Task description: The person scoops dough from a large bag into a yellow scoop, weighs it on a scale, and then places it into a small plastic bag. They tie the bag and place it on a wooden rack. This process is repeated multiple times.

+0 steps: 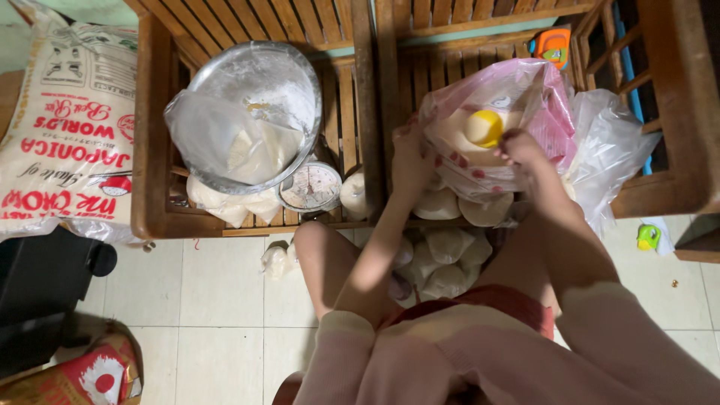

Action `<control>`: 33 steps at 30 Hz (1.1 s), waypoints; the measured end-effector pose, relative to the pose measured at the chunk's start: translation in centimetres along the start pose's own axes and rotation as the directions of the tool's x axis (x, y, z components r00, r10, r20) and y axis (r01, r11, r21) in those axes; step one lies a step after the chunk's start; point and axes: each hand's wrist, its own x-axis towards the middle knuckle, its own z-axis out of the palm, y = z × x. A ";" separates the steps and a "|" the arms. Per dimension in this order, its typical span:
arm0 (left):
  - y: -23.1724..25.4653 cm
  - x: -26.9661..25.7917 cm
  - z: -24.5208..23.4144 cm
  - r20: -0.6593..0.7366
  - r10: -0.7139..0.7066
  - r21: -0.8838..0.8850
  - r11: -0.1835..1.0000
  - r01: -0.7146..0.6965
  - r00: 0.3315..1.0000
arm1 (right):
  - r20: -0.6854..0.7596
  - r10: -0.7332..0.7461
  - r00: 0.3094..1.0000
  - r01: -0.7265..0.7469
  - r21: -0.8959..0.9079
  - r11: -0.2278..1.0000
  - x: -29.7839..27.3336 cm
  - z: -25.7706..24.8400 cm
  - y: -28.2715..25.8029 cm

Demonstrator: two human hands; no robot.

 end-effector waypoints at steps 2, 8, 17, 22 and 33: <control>1.0 0.5 -1.8 -0.053 0.065 0.055 0.997 -0.062 0.997 | -0.038 -0.038 0.999 0.035 -0.071 0.997 -3.5 -1.7 -3.2; 4.4 0.3 -12.2 -0.327 0.161 0.228 0.970 -0.088 0.931 | 0.034 -0.294 0.955 0.296 -0.104 0.950 -13.2 0.2 -16.9; 3.7 0.6 -28.5 -0.715 0.047 0.414 0.833 0.368 0.698 | 0.241 -0.550 0.800 0.563 0.015 0.826 -18.3 18.4 -33.1; -4.0 3.3 -31.1 -0.491 -0.040 0.310 0.926 0.217 0.870 | 0.183 -0.910 0.372 0.928 -0.084 0.363 -17.0 28.7 -35.9; -9.7 5.2 -31.6 -0.426 0.098 0.223 0.975 -0.001 0.899 | 0.216 -0.579 0.786 0.618 -0.235 0.751 -14.5 34.1 -36.4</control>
